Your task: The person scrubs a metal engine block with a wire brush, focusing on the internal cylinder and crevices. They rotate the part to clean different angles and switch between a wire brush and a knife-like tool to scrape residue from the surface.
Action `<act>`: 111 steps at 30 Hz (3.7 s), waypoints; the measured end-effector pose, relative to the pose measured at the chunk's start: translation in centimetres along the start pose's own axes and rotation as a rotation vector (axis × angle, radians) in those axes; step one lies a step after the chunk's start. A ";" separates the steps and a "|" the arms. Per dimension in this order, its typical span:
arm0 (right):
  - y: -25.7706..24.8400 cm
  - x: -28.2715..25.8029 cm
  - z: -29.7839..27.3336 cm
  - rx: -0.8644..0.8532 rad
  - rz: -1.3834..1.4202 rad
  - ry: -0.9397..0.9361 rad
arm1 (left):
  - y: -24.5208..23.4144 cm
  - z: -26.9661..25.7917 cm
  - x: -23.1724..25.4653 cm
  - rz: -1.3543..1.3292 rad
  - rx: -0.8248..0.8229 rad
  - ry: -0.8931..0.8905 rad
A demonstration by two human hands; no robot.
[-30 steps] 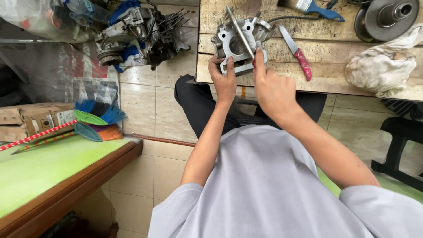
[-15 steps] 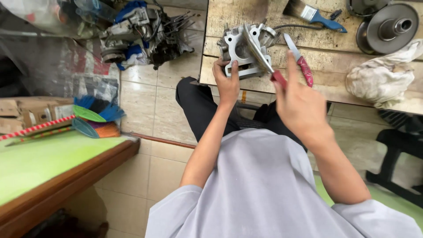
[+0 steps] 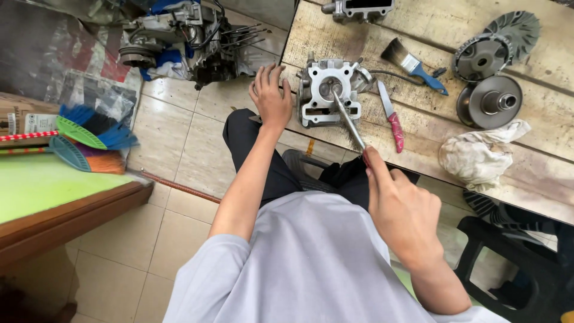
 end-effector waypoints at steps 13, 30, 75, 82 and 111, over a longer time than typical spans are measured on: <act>2.9 2.6 -0.8 0.086 0.217 0.032 | 1.1 1.9 2.5 -0.602 -0.221 -0.025; 2.7 2.7 3.3 0.078 0.146 0.037 | 4.9 0.9 3.7 -0.711 -0.357 -0.166; 2.5 1.6 5.1 -0.022 -0.054 -0.208 | 5.3 0.9 2.6 -0.730 -0.303 -0.276; 4.9 2.0 5.9 -0.086 -0.063 -0.178 | 6.1 0.8 2.3 -0.732 -0.334 -0.224; 7.2 0.4 3.7 -0.201 -0.214 -0.259 | 3.7 0.7 3.8 -0.705 -0.343 -0.300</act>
Point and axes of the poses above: each hand's wrist, its own z-axis towards the middle knuckle, its own y-axis out of the palm, x = y × z, the point moved 5 cm from there along z, towards the middle knuckle, and after that the axes turned 6 degrees about -y, right-handed, at the moved point
